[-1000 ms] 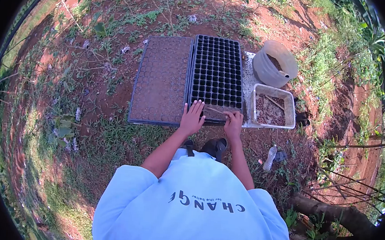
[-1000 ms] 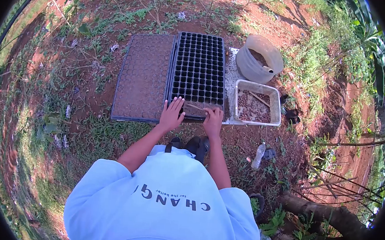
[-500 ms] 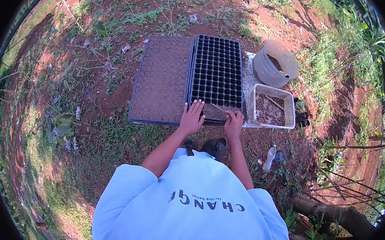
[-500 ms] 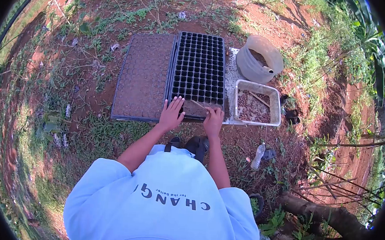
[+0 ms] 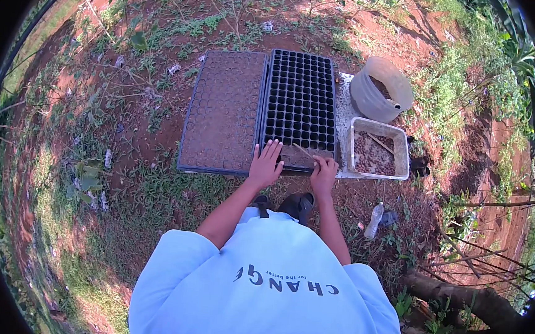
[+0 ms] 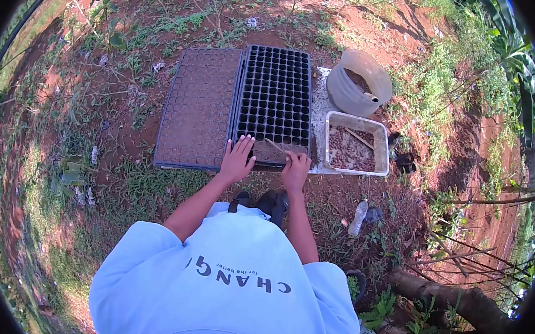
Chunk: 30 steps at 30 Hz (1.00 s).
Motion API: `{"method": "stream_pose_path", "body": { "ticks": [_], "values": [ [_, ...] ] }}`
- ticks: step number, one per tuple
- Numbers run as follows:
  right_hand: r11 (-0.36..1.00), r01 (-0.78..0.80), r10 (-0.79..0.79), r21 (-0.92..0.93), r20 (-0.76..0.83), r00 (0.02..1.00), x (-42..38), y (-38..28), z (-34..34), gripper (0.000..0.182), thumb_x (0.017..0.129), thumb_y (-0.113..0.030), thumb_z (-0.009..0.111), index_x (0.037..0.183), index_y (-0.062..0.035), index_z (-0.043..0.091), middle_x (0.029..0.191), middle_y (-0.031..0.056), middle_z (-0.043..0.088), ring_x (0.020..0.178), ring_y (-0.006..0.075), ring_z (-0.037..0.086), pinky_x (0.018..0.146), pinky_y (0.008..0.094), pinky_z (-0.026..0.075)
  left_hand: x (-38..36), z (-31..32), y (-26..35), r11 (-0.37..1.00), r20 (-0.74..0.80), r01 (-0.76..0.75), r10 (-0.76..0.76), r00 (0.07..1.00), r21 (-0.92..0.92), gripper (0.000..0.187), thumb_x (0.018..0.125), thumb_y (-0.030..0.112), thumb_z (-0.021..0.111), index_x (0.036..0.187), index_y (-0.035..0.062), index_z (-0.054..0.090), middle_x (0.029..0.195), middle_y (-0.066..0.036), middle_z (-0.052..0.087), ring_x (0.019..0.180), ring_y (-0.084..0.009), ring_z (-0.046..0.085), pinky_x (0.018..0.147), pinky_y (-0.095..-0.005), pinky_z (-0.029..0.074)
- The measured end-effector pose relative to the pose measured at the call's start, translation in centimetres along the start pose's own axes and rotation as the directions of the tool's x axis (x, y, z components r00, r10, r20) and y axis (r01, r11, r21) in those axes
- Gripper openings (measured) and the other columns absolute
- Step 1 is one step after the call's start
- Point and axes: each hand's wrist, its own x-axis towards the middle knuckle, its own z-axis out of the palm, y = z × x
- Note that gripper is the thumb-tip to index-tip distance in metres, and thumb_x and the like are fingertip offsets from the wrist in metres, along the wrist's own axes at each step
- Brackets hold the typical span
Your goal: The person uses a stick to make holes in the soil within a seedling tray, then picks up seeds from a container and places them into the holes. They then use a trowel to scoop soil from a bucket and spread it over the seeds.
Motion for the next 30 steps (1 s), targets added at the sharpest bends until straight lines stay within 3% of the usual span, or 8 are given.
{"method": "stream_pose_path", "body": {
  "ticks": [8,13,23,27,30],
  "values": [
    [0.993,-0.075,0.066,-0.088,-0.098,0.993,-0.4,0.5,0.4,0.022,0.083,-0.002,0.061,0.103,-0.0105,0.066,0.096,0.0121,0.054,0.1,0.0327,0.046,0.088,0.0428,0.041,0.1,-0.3,0.2,1.0,0.038,0.024,-0.023,0.999,-0.018,0.063,0.094,0.033,0.045,0.149,0.0094,0.025,0.155,-0.009,0.026,0.145,-0.026,0.019,0.116,-0.0543,0.01],
    [0.964,-0.25,0.236,-0.091,-0.14,0.962,-0.2,0.8,0.6,0.025,0.083,-0.004,0.062,0.107,-0.009,0.062,0.097,0.0115,0.056,0.102,0.0328,0.045,0.091,0.0436,0.038,0.0,-0.2,0.2,0.999,0.026,0.029,-0.028,0.999,-0.027,0.063,0.093,0.032,0.046,0.149,0.009,0.026,0.154,-0.009,0.027,0.145,-0.0262,0.019,0.116,-0.0546,0.01],
    [0.974,-0.225,0.222,0.003,-0.181,0.958,1.1,1.2,0.8,0.023,0.082,-0.005,0.063,0.105,-0.0074,0.061,0.095,0.0098,0.057,0.099,0.0319,0.045,0.09,0.0424,0.039,0.4,-0.3,0.8,0.996,0.039,0.082,-0.08,0.996,-0.037,0.061,0.093,0.03,0.047,0.147,0.0083,0.029,0.154,-0.01,0.028,0.145,-0.0264,0.02,0.117,-0.0543,0.008],
    [0.977,-0.213,0.208,-0.02,-0.133,0.969,1.3,1.0,0.5,0.022,0.081,-0.005,0.064,0.103,-0.0079,0.061,0.094,0.0094,0.058,0.098,0.0316,0.045,0.09,0.0421,0.039,0.7,-0.5,1.3,0.989,0.045,0.124,-0.121,0.992,-0.082,0.056,0.093,0.03,0.047,0.143,0.0075,0.036,0.152,-0.012,0.03,0.145,-0.0274,0.019,0.117,-0.0538,0.007],
    [0.984,-0.18,0.176,-0.02,-0.123,0.977,1.5,1.7,0.5,0.019,0.081,-0.006,0.065,0.1,-0.0082,0.062,0.093,0.0085,0.059,0.099,0.0312,0.045,0.09,0.0419,0.039,1.3,-0.5,1.7,0.985,-0.036,0.15,-0.154,0.987,-0.084,0.048,0.092,0.027,0.05,0.136,0.0068,0.046,0.15,-0.013,0.032,0.145,-0.0312,0.016,0.117,-0.0534,0.009]
  ]
}}
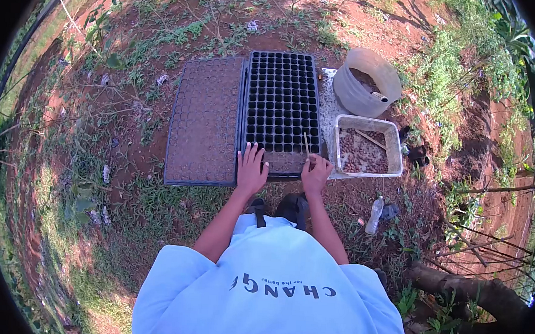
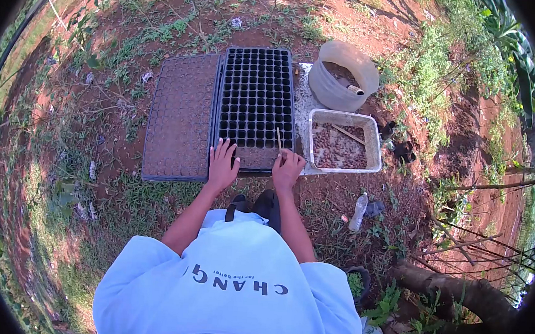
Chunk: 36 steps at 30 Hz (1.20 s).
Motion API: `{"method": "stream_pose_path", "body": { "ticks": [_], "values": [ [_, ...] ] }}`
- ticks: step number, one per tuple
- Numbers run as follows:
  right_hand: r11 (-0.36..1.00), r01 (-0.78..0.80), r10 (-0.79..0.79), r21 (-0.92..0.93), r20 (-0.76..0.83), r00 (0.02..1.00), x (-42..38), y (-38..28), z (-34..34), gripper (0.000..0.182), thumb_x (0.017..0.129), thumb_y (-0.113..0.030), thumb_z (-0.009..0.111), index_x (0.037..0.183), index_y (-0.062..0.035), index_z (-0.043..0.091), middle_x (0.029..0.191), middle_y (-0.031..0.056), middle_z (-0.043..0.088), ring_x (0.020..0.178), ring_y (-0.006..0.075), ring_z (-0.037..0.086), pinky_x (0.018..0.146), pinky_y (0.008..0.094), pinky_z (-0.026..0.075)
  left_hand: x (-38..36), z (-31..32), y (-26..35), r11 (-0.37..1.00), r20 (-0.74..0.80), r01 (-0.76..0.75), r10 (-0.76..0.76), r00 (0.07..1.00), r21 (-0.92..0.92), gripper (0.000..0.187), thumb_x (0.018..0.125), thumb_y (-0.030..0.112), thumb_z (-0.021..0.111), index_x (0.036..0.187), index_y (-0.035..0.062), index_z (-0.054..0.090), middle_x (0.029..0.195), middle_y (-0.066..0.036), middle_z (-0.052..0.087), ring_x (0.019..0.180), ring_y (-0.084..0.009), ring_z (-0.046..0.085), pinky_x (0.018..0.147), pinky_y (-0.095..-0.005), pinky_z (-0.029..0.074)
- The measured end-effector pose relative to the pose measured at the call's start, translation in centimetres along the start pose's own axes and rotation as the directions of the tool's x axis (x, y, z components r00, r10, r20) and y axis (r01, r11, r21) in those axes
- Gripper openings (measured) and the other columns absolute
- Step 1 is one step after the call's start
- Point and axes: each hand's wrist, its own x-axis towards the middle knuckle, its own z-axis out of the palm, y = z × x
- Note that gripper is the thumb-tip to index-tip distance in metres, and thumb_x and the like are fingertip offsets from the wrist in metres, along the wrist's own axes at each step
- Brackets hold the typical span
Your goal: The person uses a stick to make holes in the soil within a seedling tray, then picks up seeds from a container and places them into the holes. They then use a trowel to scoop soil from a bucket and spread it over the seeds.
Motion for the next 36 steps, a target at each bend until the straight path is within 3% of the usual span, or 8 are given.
{"method": "stream_pose_path", "body": {
  "ticks": [7,9,14,21,28,34,36],
  "values": [
    [0.997,0.005,-0.011,0.074,0.088,0.996,2.6,0.5,-1.5,0.014,0.083,-0.007,0.064,0.097,-0.008,0.062,0.091,0.0074,0.059,0.099,0.0308,0.046,0.09,0.041,0.039,2.6,0.0,3.8,0.994,-0.101,-0.01,0.0,0.995,-0.104,0.034,0.09,0.019,0.053,0.122,0.0086,0.057,0.147,-0.015,0.035,0.144,-0.0336,0.016,0.116,-0.0545,0.011],
    [0.985,0.097,-0.1,0.141,0.013,0.995,4.4,0.3,-2.4,0.014,0.081,-0.003,0.064,0.094,-0.0086,0.065,0.088,0.005,0.062,0.094,0.0272,0.048,0.089,0.0392,0.038,3.8,0.4,5.3,0.993,-0.123,-0.018,0.003,0.992,-0.119,0.031,0.09,0.019,0.053,0.119,0.0092,0.059,0.146,-0.015,0.036,0.144,-0.034,0.017,0.117,-0.0542,0.012],
    [0.967,0.138,-0.141,0.213,-0.001,0.99,8.6,1.3,-5.6,0.016,0.082,0.0,0.061,0.096,-0.0076,0.065,0.092,0.007,0.063,0.098,0.0298,0.049,0.09,0.039,0.039,6.6,1.0,9.5,0.982,-0.139,-0.032,0.005,0.99,-0.187,0.026,0.091,0.018,0.053,0.115,0.0105,0.061,0.143,-0.015,0.04,0.143,-0.0352,0.019,0.117,-0.0532,0.013],
    [0.962,0.106,-0.098,0.251,-0.042,0.994,14.1,3.6,-9.5,0.018,0.081,0.001,0.061,0.096,-0.0083,0.065,0.089,0.0066,0.061,0.093,0.029,0.049,0.089,0.0408,0.039,9.1,0.6,14.6,0.965,-0.109,-0.034,0.006,0.994,-0.259,0.022,0.092,0.012,0.054,0.112,0.0108,0.063,0.139,-0.015,0.045,0.142,-0.0368,0.023,0.114,-0.0486,0.024],
    [0.968,0.131,-0.12,0.213,-0.064,0.991,18.5,4.9,-10.1,0.021,0.079,0.004,0.061,0.096,-0.0074,0.065,0.092,0.0073,0.061,0.096,0.0301,0.049,0.089,0.0408,0.039,12.1,-0.2,16.3,0.923,-0.119,-0.022,-0.026,0.993,-0.383,0.022,0.092,0.013,0.053,0.111,0.0094,0.064,0.137,-0.014,0.047,0.14,-0.038,0.025,0.113,-0.048,0.026],
    [0.987,0.146,-0.132,0.066,-0.186,0.974,24.6,5.1,-10.8,0.023,0.079,0.003,0.062,0.098,-0.0102,0.065,0.095,0.006,0.062,0.1,0.0299,0.049,0.09,0.0415,0.041,16.1,-1.4,15.1,0.919,-0.117,-0.114,0.075,0.99,-0.377,0.021,0.093,0.014,0.052,0.111,0.0083,0.064,0.134,-0.014,0.05,0.138,-0.0392,0.029,0.112,-0.0485,0.027],
    [0.983,0.168,-0.157,0.07,-0.134,0.978,26.8,6.5,-10.0,0.023,0.079,0.002,0.063,0.098,-0.0111,0.066,0.095,0.0059,0.062,0.1,0.0303,0.049,0.09,0.0416,0.041,17.5,-1.9,14.6,0.91,-0.129,-0.116,0.07,0.989,-0.398,0.022,0.093,0.013,0.052,0.111,0.0084,0.064,0.134,-0.014,0.05,0.137,-0.0393,0.03,0.112,-0.0489,0.027]
  ]
}}
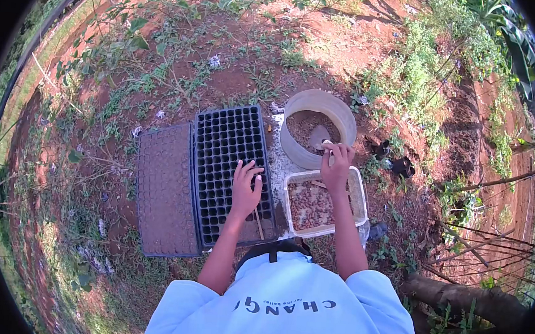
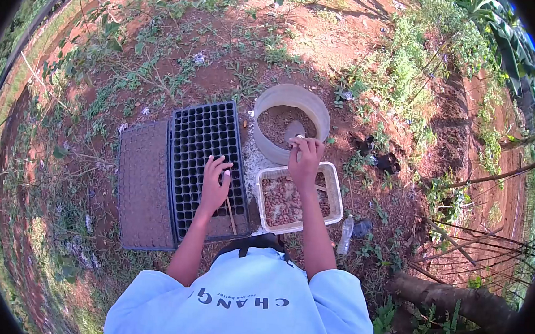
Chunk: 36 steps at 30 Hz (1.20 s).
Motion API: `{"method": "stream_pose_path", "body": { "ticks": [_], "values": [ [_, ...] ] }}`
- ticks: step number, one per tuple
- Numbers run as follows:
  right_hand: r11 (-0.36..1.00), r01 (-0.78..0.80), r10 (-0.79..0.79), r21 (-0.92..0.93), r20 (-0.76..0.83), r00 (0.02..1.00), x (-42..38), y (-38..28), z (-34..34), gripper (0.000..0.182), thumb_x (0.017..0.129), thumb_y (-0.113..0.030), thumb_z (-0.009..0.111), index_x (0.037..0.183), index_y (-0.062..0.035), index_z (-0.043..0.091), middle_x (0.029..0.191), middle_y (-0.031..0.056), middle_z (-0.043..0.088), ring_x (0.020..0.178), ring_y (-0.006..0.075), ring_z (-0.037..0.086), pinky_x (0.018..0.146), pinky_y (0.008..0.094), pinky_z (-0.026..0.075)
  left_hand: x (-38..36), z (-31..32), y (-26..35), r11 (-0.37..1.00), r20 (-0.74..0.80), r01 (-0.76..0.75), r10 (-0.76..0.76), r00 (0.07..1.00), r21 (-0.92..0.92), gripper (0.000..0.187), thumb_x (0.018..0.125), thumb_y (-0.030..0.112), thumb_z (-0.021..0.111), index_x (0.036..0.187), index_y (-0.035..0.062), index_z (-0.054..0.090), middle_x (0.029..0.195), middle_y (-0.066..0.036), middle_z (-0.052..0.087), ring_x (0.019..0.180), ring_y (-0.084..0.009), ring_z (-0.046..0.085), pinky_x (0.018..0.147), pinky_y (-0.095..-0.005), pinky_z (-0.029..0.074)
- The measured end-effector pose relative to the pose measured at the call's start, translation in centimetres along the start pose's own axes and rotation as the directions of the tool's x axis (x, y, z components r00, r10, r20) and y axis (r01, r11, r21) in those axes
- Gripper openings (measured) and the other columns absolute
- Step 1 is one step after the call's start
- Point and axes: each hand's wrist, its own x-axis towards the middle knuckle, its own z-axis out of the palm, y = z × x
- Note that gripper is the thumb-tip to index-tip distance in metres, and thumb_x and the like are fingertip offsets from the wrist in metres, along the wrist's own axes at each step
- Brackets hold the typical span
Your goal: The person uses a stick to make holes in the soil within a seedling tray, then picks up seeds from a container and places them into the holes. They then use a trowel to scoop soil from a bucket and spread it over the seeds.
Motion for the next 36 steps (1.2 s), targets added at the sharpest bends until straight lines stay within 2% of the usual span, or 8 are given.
{"method": "stream_pose_path", "body": {
  "ticks": [3,8,12,18,21,23,27,36],
  "values": [
    [1.0,0.026,-0.026,-0.011,0.064,0.998,2.1,1.9,1.6,0.019,0.081,-0.003,0.063,0.097,-0.0124,0.067,0.097,0.0062,0.063,0.1,0.0317,0.049,0.09,0.0413,0.041,2.3,-0.1,-0.6,0.999,-0.012,-0.042,0.043,0.999,0.013,0.021,0.093,0.011,0.052,0.11,0.0092,0.063,0.134,-0.013,0.05,0.137,-0.039,0.031,0.111,-0.0492,0.028],
    [0.975,-0.095,0.151,-0.199,0.292,0.944,2.8,4.6,4.3,0.017,0.082,-0.019,0.065,0.097,-0.0127,0.068,0.099,0.0081,0.064,0.103,0.0337,0.052,0.09,0.0457,0.042,7.9,1.2,1.5,0.99,-0.007,-0.132,0.132,0.991,0.056,0.022,0.091,0.013,0.054,0.111,0.0096,0.062,0.133,-0.013,0.049,0.136,-0.0381,0.031,0.111,-0.0492,0.029],
    [0.962,-0.138,0.213,-0.235,0.33,0.92,2.9,4.3,4.4,0.02,0.082,-0.018,0.064,0.1,-0.0123,0.069,0.1,0.0097,0.063,0.104,0.0336,0.052,0.094,0.0442,0.041,12.9,4.5,3.8,0.981,-0.033,-0.186,0.189,0.982,0.06,0.03,0.091,0.015,0.055,0.119,0.0055,0.056,0.136,-0.018,0.046,0.136,-0.0398,0.031,0.111,-0.0492,0.027],
    [0.947,-0.147,0.255,-0.286,0.391,0.884,3.6,5.0,4.5,0.025,0.082,-0.028,0.064,0.098,-0.0081,0.067,0.106,0.0142,0.061,0.103,0.0365,0.053,0.089,0.0486,0.044,16.3,11.2,4.8,0.981,-0.123,0.01,0.014,0.992,0.194,0.062,0.087,0.021,0.057,0.139,-0.0018,0.031,0.14,-0.03,0.035,0.133,-0.0437,0.032,0.112,-0.05,0.025],
    [0.851,-0.057,0.329,-0.522,0.444,0.833,5.1,5.4,4.4,0.031,0.082,-0.03,0.063,0.096,-0.0037,0.068,0.104,0.0151,0.064,0.104,0.037,0.055,0.09,0.0483,0.045,16.6,12.3,5.1,0.957,-0.18,0.065,-0.014,0.984,0.281,0.068,0.084,0.02,0.059,0.141,-0.0021,0.028,0.141,-0.029,0.035,0.132,-0.0438,0.033,0.111,-0.0494,0.026],
    [0.834,-0.058,0.466,-0.549,0.643,0.607,6.0,4.8,3.4,0.034,0.083,-0.028,0.061,0.098,0.0012,0.069,0.098,0.0206,0.067,0.101,0.0399,0.059,0.089,0.0467,0.048,16.4,12.3,5.1,0.935,-0.202,0.088,-0.018,0.979,0.344,0.071,0.083,0.019,0.06,0.142,-0.0021,0.026,0.141,-0.028,0.035,0.132,-0.0436,0.034,0.111,-0.0492,0.027],
    [0.825,0.014,0.461,-0.565,0.688,0.56,7.1,5.2,3.8,0.029,0.08,-0.022,0.061,0.096,0.0007,0.07,0.094,0.021,0.069,0.099,0.0393,0.062,0.086,0.0454,0.051,16.6,12.0,5.2,0.936,-0.164,0.138,-0.088,0.982,0.324,0.072,0.081,0.017,0.06,0.142,-0.0008,0.026,0.14,-0.027,0.036,0.13,-0.0423,0.037,0.11,-0.0481,0.03],
    [0.748,0.376,0.174,-0.547,0.708,0.684,10.3,5.7,1.1,0.033,0.072,-0.013,0.071,0.102,-0.0027,0.064,0.112,0.016,0.059,0.083,0.0301,0.068,0.067,0.0381,0.057,16.6,12.2,4.6,0.93,-0.19,0.15,-0.088,0.978,0.337,0.07,0.079,0.015,0.059,0.142,0.001,0.031,0.135,-0.024,0.043,0.121,-0.0411,0.046,0.101,-0.0479,0.04]
  ]
}}
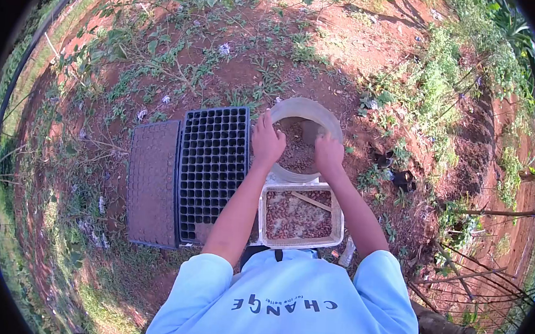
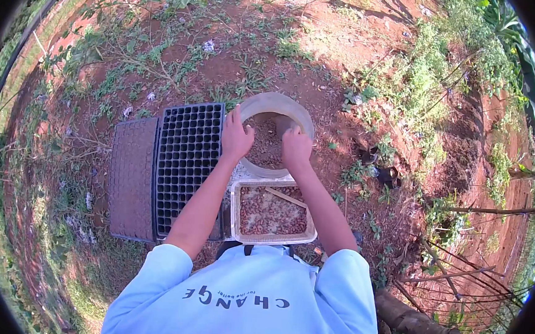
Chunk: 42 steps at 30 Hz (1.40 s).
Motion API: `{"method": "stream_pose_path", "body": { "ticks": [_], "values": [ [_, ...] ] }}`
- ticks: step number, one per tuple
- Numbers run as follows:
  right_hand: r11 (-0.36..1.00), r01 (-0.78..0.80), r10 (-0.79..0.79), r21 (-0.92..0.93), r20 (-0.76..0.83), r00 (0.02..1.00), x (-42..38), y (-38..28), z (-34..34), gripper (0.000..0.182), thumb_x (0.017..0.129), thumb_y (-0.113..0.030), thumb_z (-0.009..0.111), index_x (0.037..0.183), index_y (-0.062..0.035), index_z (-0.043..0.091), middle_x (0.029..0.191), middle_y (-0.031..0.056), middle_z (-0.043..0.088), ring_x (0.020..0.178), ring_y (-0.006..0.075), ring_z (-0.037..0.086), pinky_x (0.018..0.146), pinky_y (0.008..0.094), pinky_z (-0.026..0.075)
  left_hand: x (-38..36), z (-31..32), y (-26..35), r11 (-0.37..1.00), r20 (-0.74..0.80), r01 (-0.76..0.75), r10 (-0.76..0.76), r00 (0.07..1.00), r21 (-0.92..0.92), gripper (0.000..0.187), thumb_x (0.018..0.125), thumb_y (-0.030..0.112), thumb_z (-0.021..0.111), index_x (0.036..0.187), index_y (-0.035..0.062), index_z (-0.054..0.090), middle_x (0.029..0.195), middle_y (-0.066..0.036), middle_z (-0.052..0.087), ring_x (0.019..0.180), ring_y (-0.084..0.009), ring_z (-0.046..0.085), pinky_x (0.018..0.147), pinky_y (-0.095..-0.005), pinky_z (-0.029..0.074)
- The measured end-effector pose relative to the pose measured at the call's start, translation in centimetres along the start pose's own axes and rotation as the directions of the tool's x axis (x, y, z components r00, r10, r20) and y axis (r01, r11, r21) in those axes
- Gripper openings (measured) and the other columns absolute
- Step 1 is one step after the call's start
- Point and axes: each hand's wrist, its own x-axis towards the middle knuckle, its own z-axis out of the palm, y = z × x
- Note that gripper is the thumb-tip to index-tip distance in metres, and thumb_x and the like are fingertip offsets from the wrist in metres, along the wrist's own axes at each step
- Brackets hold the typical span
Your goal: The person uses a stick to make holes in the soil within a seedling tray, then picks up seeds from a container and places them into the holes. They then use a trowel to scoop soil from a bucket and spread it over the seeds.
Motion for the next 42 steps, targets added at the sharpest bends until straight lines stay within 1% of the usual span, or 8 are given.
{"method": "stream_pose_path", "body": {
  "ticks": [4,11,14,20,25,32,41,42],
  "values": [
    [0.991,0.103,-0.124,-0.088,-0.283,0.951,1.0,1.4,1.9,0.027,0.078,-0.01,0.062,0.104,-0.0029,0.061,0.109,0.0115,0.058,0.077,0.024,0.068,0.058,0.0325,0.057,0.0,-0.5,0.1,0.999,0.033,0.037,-0.035,0.999,-0.04,0.07,0.08,0.015,0.06,0.142,0.0009,0.031,0.132,-0.024,0.044,0.121,-0.0408,0.045,0.103,-0.0456,0.038],
    [0.871,0.273,-0.436,-0.409,-0.386,0.813,1.9,1.6,4.5,0.021,0.075,-0.011,0.061,0.093,-0.0003,0.063,0.094,0.0115,0.053,0.059,0.0178,0.061,0.051,0.0284,0.054,0.2,-0.6,0.3,0.996,0.081,0.074,-0.07,0.994,-0.048,0.074,0.078,0.015,0.061,0.144,0.0049,0.029,0.133,-0.021,0.044,0.122,-0.0392,0.045,0.101,-0.0452,0.04],
    [0.911,0.269,-0.388,-0.314,-0.424,0.818,2.1,1.6,5.1,0.022,0.076,-0.01,0.061,0.095,0.0007,0.061,0.095,0.0113,0.052,0.06,0.018,0.061,0.048,0.0272,0.053,0.1,-0.7,0.3,0.999,0.047,0.04,-0.039,0.998,-0.008,0.072,0.077,0.014,0.062,0.142,0.0033,0.031,0.131,-0.02,0.045,0.115,-0.0385,0.051,0.096,-0.0456,0.044],
    [0.941,0.246,-0.321,-0.234,-0.372,0.871,2.8,1.5,5.5,0.028,0.079,-0.012,0.062,0.105,-0.0055,0.059,0.102,0.009,0.054,0.07,0.023,0.067,0.049,0.0323,0.055,0.1,-0.8,0.4,0.998,0.097,0.069,-0.069,0.993,0.005,0.075,0.079,0.014,0.061,0.145,0.0049,0.027,0.132,-0.022,0.043,0.122,-0.0391,0.045,0.101,-0.0449,0.041],
    [0.97,0.208,-0.181,0.127,-0.2,0.963,3.9,2.7,3.5,0.03,0.076,-0.007,0.064,0.106,-0.0087,0.06,0.109,0.0129,0.055,0.069,0.0333,0.066,0.059,0.0421,0.056,0.0,-1.0,0.7,0.996,0.125,0.081,-0.078,0.989,-0.022,0.075,0.08,0.015,0.061,0.145,0.0048,0.026,0.133,-0.022,0.042,0.122,-0.0386,0.045,0.101,-0.0444,0.04],
    [0.947,0.109,-0.074,0.302,-0.127,0.989,3.2,3.0,5.0,0.033,0.074,-0.006,0.064,0.107,-0.0106,0.061,0.111,0.0149,0.058,0.08,0.0377,0.065,0.07,0.0475,0.055,0.0,-0.9,0.5,0.996,0.118,0.082,-0.079,0.99,-0.025,0.074,0.08,0.014,0.06,0.145,0.005,0.026,0.133,-0.021,0.042,0.12,-0.0385,0.046,0.1,-0.0444,0.041],
    [0.884,-0.02,0.084,0.468,-0.116,0.99,3.5,0.3,4.8,0.028,0.073,-0.015,0.067,0.097,-0.0026,0.063,0.086,0.0202,0.066,0.082,0.0357,0.067,0.073,0.0453,0.054,0.1,-0.7,0.4,0.997,0.095,0.075,-0.073,0.993,-0.027,0.074,0.079,0.014,0.06,0.145,0.0047,0.027,0.132,-0.021,0.043,0.118,-0.0392,0.048,0.099,-0.0446,0.042],
    [0.777,-0.16,0.136,0.609,0.085,0.987,3.4,0.1,4.1,0.027,0.074,-0.016,0.066,0.096,-0.0006,0.063,0.085,0.0216,0.067,0.081,0.0352,0.067,0.072,0.045,0.055,0.0,-0.7,0.4,0.997,0.095,0.074,-0.071,0.993,-0.027,0.074,0.079,0.014,0.06,0.145,0.0047,0.027,0.132,-0.021,0.043,0.118,-0.0392,0.048,0.099,-0.0446,0.042]
  ]
}}
